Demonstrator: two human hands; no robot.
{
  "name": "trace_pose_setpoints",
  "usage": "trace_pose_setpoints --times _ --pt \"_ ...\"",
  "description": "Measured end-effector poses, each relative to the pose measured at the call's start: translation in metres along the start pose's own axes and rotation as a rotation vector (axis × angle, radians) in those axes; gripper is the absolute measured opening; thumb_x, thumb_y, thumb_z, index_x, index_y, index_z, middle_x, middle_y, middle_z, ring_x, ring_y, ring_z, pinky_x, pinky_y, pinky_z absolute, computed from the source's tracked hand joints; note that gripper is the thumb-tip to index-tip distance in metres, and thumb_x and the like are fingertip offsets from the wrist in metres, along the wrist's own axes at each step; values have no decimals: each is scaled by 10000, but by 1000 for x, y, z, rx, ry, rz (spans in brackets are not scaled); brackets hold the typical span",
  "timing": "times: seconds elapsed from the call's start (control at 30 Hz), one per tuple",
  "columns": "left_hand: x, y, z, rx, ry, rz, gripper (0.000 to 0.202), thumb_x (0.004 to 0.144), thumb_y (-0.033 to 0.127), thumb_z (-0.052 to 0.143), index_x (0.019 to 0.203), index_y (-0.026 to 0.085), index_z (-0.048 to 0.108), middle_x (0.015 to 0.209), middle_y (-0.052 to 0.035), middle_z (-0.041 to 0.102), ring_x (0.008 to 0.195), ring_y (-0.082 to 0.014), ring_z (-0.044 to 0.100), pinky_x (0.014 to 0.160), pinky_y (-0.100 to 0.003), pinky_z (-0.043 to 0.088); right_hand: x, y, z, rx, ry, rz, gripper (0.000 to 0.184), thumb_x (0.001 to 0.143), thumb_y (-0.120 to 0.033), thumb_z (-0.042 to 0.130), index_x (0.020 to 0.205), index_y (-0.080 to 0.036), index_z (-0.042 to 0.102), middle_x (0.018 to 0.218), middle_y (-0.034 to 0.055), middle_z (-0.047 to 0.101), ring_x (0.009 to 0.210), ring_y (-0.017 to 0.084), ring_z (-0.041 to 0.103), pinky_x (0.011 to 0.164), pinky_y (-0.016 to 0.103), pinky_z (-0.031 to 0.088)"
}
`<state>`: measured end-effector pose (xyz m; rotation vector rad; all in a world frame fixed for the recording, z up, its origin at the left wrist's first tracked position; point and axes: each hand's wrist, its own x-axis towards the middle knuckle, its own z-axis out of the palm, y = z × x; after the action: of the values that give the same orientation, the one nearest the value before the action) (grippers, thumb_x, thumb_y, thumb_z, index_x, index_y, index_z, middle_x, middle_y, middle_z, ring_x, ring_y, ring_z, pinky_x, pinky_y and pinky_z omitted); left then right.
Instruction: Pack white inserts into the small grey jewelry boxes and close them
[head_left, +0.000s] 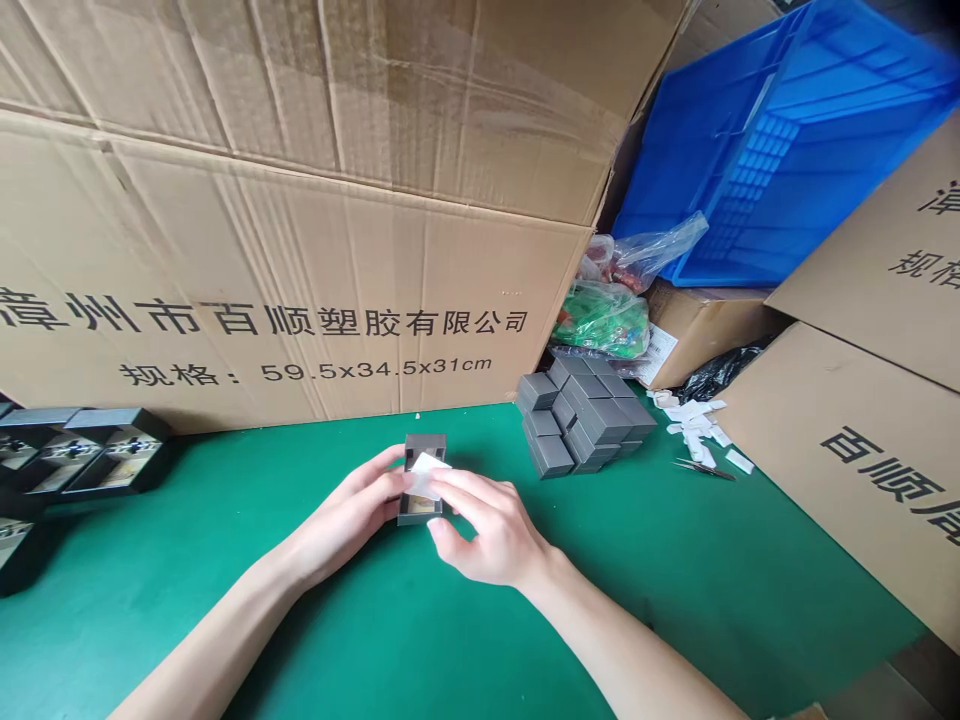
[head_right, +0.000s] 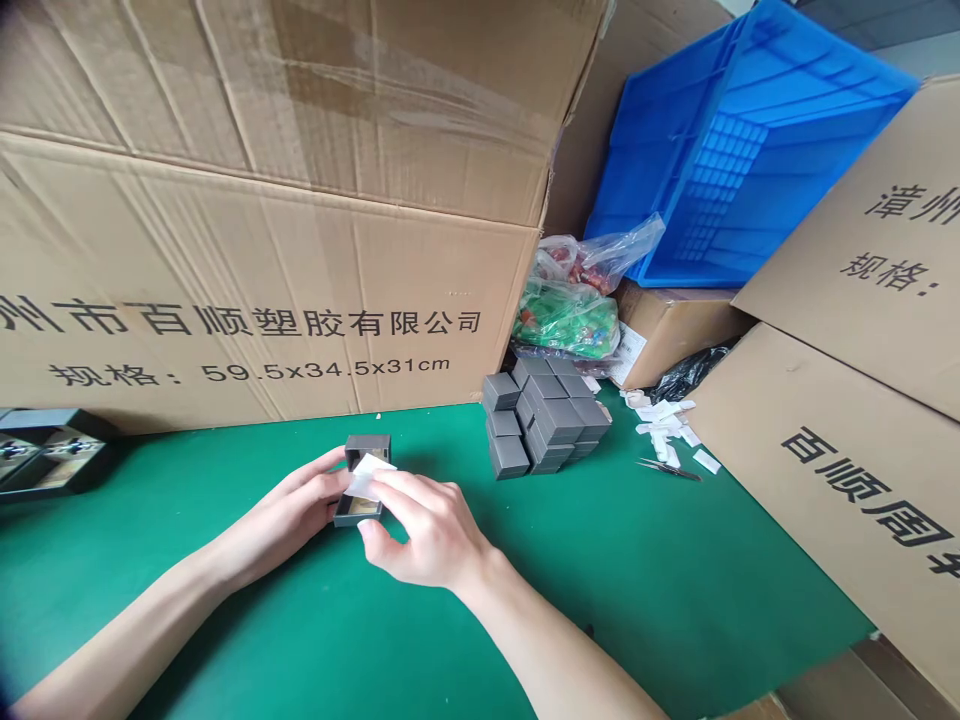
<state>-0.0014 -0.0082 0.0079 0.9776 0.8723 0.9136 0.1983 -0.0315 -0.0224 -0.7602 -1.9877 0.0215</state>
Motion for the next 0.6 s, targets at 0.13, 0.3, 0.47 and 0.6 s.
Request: trace_pose_setpoints --times 0.13,0.3,0.47,0.6 --pt "-1 0 -2 74 -141 -12 478 843 291 786 1297 232 647 1170 -59 761 1055 -238 697 947 -339 545 1 0 1 -55 -61 -29 303 940 -274 567 1198 -182 695 1166 59 774 999 187 762 875 287 656" --pt "-1 2 0 133 -196 14 421 892 296 742 1296 240 635 1091 -35 759 948 -192 698 870 -300 555 1 -1 -1 -101 -112 -45 334 953 -286 553 1233 -164 689 1231 68 758 942 189 774 848 305 666" --pt "0 0 2 220 -150 32 421 875 316 747 1266 211 629 1114 -55 750 987 -211 692 878 -311 553 0 -2 -2 -89 -134 -38 368 974 -282 524 1275 -134 675 1277 90 737 1011 192 770 851 298 665" --pt "-1 -2 2 307 -103 44 374 866 345 737 1195 195 644 1096 -66 748 982 -231 693 872 -341 554 0 -4 -2 -72 -72 -78 323 972 -270 541 1228 -139 688 1265 95 743 1022 182 768 882 281 653"
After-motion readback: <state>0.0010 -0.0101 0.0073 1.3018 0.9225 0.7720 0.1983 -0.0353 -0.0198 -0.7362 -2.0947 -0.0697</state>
